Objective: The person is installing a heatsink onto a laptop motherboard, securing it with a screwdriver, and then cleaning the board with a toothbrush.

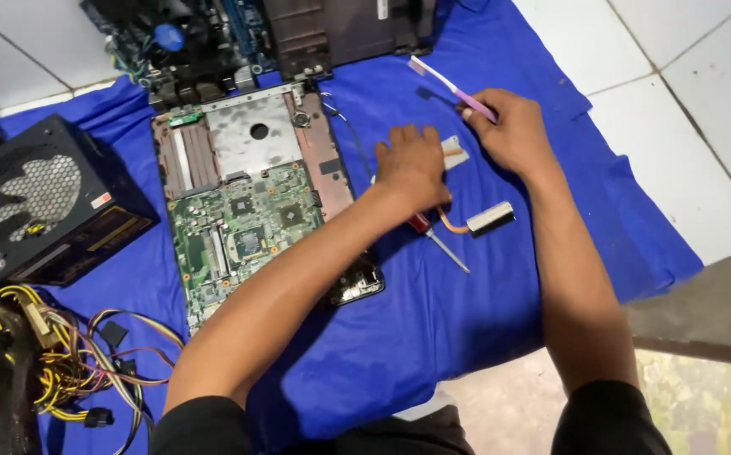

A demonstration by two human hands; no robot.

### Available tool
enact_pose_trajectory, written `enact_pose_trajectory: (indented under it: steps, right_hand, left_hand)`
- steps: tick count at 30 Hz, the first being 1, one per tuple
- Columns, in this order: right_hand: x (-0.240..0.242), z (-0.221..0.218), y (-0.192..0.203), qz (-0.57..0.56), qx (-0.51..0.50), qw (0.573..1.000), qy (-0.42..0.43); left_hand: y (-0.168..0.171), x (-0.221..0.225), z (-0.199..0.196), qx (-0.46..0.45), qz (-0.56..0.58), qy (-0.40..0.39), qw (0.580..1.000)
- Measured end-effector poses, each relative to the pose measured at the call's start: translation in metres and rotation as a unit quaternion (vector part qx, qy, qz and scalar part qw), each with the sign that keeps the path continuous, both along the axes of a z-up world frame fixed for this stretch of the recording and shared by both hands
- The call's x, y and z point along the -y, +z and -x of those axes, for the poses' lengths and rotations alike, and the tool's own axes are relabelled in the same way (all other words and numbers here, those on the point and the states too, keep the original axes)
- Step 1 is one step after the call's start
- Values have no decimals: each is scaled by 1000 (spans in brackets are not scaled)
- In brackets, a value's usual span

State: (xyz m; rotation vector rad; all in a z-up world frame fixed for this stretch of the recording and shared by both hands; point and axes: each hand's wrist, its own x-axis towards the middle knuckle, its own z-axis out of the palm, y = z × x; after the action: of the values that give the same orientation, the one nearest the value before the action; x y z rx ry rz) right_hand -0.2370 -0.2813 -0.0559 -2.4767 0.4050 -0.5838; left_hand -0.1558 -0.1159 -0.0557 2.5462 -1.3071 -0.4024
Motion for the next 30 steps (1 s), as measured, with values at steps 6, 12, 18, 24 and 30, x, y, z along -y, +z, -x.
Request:
enact_pose_trajectory:
  steps: [6, 12, 18, 24, 30]
  right_hand:
    - [-6, 4, 15, 49, 18, 997, 48]
    - [20, 7, -3, 83, 24, 994, 60]
    - [19, 11, -5, 140, -20, 987, 74]
    - [-16, 13, 15, 220, -94, 970, 54]
    - [-111, 2, 68, 104, 32, 978, 177]
  left_hand:
    - [-4, 17, -15, -40, 18, 24, 999]
    - [14, -3, -44, -52, 219, -28, 974]
    - [136, -133, -66, -265, 309, -18, 913]
    - [158, -253, -63, -231, 409, 113, 876]
    - [105, -288, -62, -276, 563, 277, 728]
